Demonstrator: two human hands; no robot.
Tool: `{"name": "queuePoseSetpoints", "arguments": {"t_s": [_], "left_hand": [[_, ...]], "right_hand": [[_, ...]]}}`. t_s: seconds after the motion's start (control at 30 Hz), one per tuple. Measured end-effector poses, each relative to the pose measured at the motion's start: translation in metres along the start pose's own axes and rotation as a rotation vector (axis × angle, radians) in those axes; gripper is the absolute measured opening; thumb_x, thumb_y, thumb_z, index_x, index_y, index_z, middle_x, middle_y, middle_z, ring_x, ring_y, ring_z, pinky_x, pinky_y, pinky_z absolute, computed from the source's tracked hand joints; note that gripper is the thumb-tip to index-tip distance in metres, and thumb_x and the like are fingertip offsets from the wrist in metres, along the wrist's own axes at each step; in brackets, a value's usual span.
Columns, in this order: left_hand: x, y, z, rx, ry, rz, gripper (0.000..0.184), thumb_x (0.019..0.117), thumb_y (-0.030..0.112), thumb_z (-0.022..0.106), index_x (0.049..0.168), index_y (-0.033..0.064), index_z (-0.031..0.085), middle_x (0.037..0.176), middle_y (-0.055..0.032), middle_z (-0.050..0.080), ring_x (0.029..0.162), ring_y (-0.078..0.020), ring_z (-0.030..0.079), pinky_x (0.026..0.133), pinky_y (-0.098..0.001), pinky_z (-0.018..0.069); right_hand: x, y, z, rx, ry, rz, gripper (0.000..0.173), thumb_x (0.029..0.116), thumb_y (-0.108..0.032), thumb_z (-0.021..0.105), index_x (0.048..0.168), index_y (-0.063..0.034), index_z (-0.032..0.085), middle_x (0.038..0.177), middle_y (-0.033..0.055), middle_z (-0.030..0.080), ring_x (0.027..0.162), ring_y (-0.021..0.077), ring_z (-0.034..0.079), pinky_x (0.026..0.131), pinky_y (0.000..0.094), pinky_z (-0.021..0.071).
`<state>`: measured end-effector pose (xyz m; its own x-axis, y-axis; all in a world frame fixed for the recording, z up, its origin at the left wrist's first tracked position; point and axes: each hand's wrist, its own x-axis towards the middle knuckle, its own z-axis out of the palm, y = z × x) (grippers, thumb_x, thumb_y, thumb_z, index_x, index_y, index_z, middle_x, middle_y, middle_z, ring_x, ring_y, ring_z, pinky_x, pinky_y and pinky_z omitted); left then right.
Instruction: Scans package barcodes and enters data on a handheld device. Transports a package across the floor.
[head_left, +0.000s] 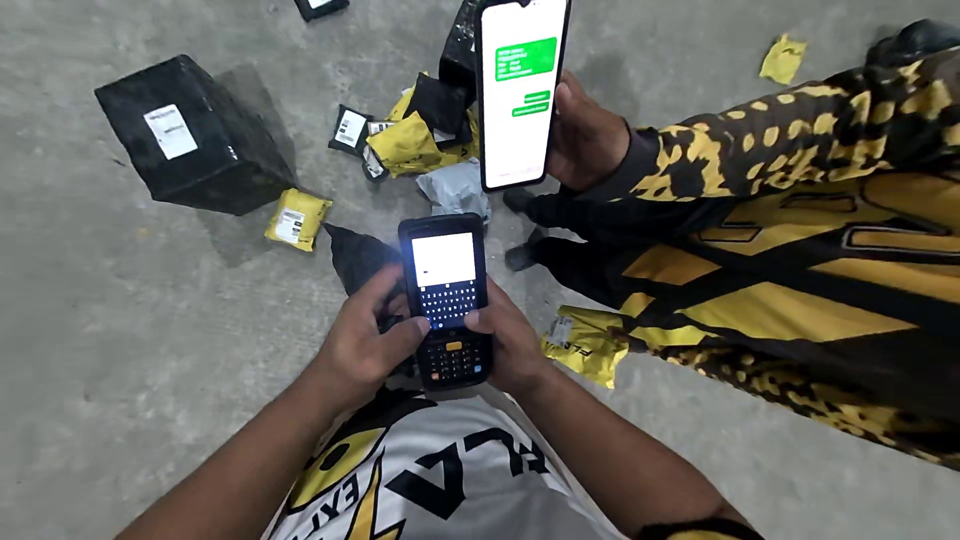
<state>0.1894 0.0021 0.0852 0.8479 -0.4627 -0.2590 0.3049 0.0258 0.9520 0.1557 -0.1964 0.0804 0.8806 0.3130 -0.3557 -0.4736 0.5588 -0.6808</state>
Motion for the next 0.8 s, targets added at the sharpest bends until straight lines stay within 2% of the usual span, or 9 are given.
{"name": "queuePoseSetpoints", "arguments": {"t_s": [0.2,0.27,0.53,0.6,0.7,0.8], "left_hand": [[0.001,0.001,0.001,0.016,0.010,-0.023,0.046,0.0902,0.026,0.065,0.134,0.0130,0.056,0.099,0.0006,0.072,0.089,-0.0092,0.071,0.077,-0.0270,0.0613],[0.000,0.000,0.001,0.026,0.013,-0.037,0.046,0.0893,0.026,0.065,0.133,0.0146,0.057,0.100,0.0009,0.072,0.089,-0.0097,0.071,0.077,-0.0276,0.0613],[-0.006,0.002,0.003,0.053,0.024,-0.069,0.046,0.0864,0.021,0.064,0.132,0.0145,0.058,0.103,-0.0006,0.073,0.089,-0.0114,0.072,0.075,-0.0294,0.0624],[-0.006,0.001,0.003,0.056,0.020,-0.052,0.046,0.0855,0.019,0.064,0.131,0.0140,0.058,0.098,0.0003,0.073,0.084,-0.0099,0.071,0.071,-0.0279,0.0616],[-0.010,0.003,0.004,0.054,0.001,-0.046,0.051,0.0858,0.018,0.063,0.136,0.0119,0.055,0.101,-0.0009,0.072,0.085,-0.0104,0.071,0.071,-0.0283,0.0617],[-0.011,0.005,0.006,0.036,-0.024,-0.036,0.054,0.0854,0.018,0.063,0.138,0.0101,0.053,0.101,-0.0028,0.071,0.084,-0.0114,0.070,0.069,-0.0286,0.0610]], "right_hand": [[-0.001,0.000,-0.002,-0.009,-0.012,-0.010,0.040,0.0919,-0.019,0.050,0.132,-0.0119,0.050,0.106,0.0034,0.072,0.096,0.0125,0.071,0.087,0.0341,0.0597],[-0.003,0.001,-0.002,-0.007,-0.004,0.009,0.041,0.0910,-0.021,0.053,0.131,-0.0120,0.051,0.105,0.0047,0.072,0.095,0.0136,0.071,0.086,0.0350,0.0600],[-0.009,0.001,-0.001,-0.028,-0.043,0.008,0.049,0.0897,-0.021,0.053,0.138,-0.0191,0.045,0.108,0.0023,0.071,0.095,0.0127,0.071,0.085,0.0347,0.0603],[-0.010,-0.001,-0.001,-0.065,-0.042,-0.005,0.048,0.0893,-0.020,0.053,0.137,-0.0202,0.047,0.108,0.0005,0.070,0.094,0.0105,0.070,0.083,0.0325,0.0603],[-0.014,-0.001,0.003,-0.093,-0.030,-0.002,0.048,0.0882,-0.020,0.053,0.136,-0.0217,0.047,0.109,-0.0018,0.070,0.093,0.0089,0.070,0.079,0.0315,0.0611],[-0.015,0.002,0.002,-0.075,-0.048,-0.019,0.048,0.0895,-0.019,0.052,0.137,-0.0237,0.046,0.111,-0.0028,0.069,0.095,0.0083,0.070,0.079,0.0320,0.0616]]}}
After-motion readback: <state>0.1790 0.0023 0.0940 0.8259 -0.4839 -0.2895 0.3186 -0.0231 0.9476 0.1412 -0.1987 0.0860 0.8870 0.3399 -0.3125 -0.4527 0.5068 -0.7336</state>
